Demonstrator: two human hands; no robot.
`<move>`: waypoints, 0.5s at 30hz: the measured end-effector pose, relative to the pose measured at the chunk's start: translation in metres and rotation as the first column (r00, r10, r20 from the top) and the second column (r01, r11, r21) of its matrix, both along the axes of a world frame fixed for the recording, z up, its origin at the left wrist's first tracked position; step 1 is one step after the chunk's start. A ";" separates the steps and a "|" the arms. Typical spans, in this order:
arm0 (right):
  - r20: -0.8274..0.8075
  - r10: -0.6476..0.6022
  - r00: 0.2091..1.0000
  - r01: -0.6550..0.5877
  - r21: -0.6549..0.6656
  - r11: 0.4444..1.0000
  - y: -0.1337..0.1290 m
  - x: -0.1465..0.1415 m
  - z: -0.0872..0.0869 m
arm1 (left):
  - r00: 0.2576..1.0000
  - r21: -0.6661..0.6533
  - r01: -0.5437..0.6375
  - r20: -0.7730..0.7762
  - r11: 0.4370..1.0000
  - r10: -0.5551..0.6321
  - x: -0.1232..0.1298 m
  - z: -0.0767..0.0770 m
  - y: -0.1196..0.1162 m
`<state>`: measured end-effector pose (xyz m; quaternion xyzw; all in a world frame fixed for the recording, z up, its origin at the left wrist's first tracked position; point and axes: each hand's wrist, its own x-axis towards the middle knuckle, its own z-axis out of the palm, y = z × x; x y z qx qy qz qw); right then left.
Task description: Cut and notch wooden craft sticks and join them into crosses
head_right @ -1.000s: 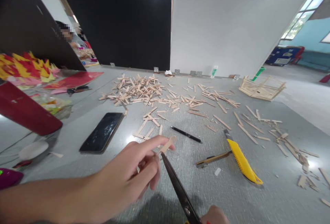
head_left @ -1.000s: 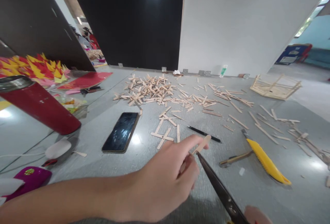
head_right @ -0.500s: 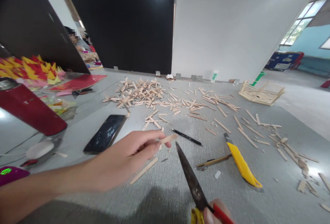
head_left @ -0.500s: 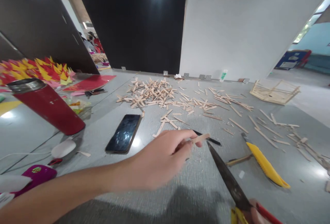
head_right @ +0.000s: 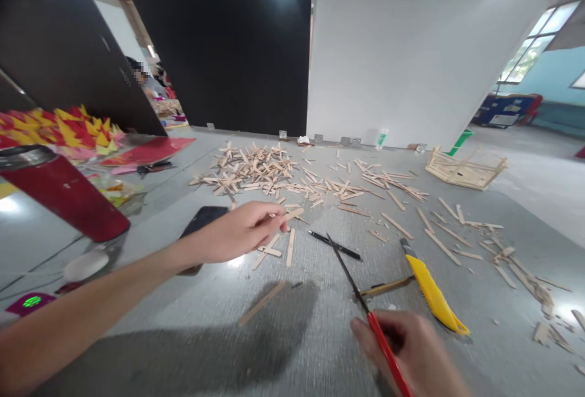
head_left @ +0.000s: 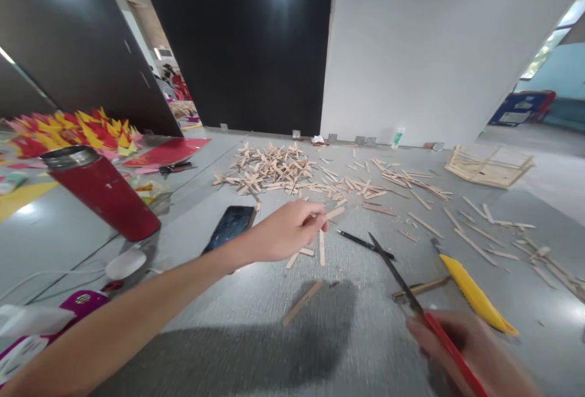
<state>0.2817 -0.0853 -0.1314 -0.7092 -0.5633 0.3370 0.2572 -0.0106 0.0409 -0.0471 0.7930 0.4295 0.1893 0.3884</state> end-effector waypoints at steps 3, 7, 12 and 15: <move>0.466 0.059 0.883 -0.144 0.149 0.978 0.024 0.027 0.004 | 0.995 0.012 0.091 -0.043 0.996 -0.091 0.006 -0.012 -0.006; 0.623 0.091 0.777 -0.185 0.088 0.979 0.041 0.057 0.001 | 0.964 0.058 0.239 -0.130 0.969 -0.230 0.017 -0.026 -0.011; 0.612 0.102 0.784 -0.238 0.144 0.960 0.044 0.079 -0.005 | 0.957 0.189 0.137 -0.278 0.972 -0.081 -0.005 -0.027 0.012; 0.665 0.040 0.746 -0.213 0.182 0.960 0.042 0.085 -0.010 | 0.924 0.171 0.065 -0.383 0.983 0.006 -0.026 -0.032 0.032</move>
